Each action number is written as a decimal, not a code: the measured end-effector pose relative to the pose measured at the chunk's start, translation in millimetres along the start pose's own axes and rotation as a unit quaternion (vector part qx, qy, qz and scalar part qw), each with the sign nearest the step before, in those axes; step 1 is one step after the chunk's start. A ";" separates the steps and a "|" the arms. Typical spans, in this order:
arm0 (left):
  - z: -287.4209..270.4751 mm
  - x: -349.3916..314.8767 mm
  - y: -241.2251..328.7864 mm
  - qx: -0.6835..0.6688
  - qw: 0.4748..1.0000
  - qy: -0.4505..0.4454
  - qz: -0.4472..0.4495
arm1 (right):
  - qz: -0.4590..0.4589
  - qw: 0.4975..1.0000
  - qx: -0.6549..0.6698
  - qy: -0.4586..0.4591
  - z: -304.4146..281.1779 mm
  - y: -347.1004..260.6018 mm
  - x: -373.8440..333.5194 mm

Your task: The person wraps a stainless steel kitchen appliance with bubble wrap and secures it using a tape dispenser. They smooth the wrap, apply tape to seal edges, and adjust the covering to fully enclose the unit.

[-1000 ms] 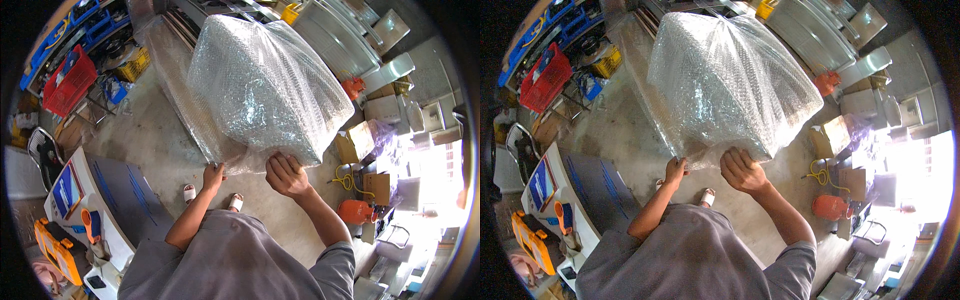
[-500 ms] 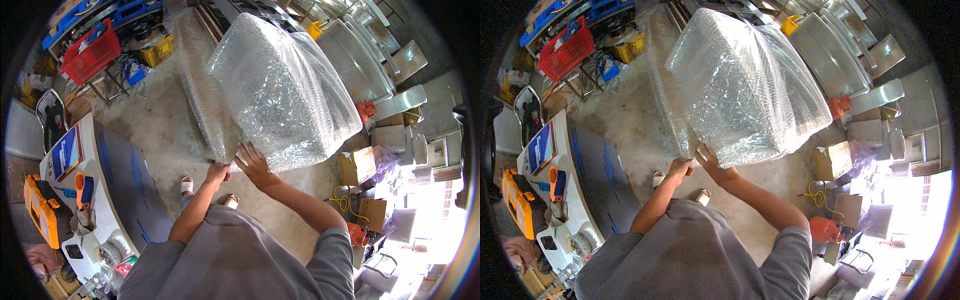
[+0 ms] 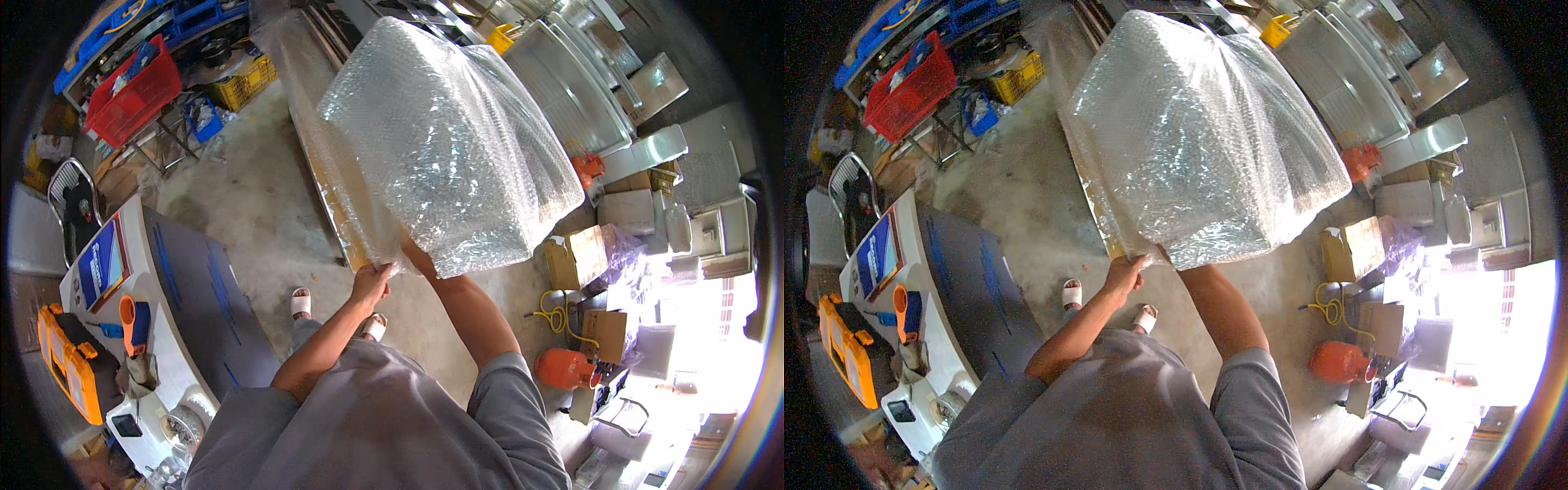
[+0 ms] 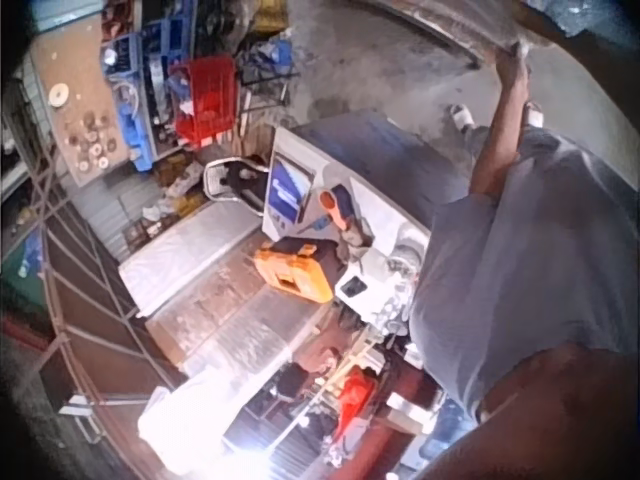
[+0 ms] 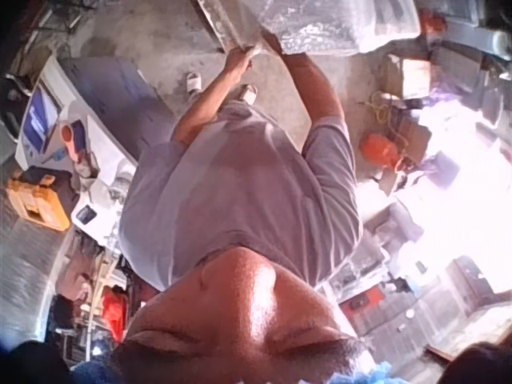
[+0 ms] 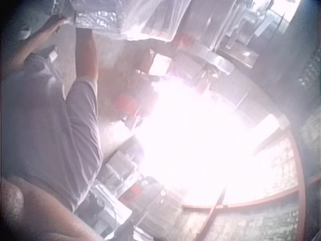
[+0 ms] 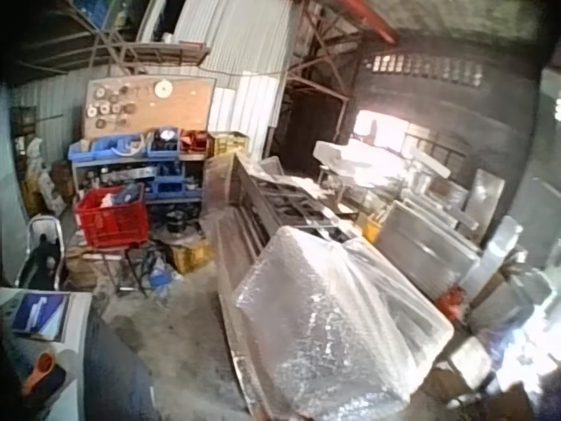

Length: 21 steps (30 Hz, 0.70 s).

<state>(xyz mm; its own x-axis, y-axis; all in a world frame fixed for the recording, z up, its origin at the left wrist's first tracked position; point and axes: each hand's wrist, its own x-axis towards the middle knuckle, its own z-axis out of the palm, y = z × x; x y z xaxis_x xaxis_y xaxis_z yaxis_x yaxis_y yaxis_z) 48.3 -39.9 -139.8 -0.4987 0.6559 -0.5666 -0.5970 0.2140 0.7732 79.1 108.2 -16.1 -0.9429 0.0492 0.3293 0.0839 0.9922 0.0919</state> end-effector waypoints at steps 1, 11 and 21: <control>-5.4 -1.7 1.0 -0.004 1.000 -0.003 -0.029 | -0.022 1.000 0.006 0.002 -4.4 -2.8 -0.6; -61.9 40.7 -18.0 -0.058 0.977 0.002 -0.206 | 0.389 0.817 0.412 -0.106 13.3 -98.7 -101.8; -43.5 15.9 -18.7 0.064 0.991 -0.023 -0.117 | 0.507 0.670 0.522 0.150 144.8 -82.7 -166.5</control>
<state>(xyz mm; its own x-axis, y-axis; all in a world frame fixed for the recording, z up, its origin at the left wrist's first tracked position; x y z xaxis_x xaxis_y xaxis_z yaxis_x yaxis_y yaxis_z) 24.2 -65.0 -175.7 -0.3248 0.6097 -0.7230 -0.6064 0.4524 0.6540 182.6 34.5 -214.6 -0.4524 0.8876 -0.0863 0.2138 0.0140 -0.9768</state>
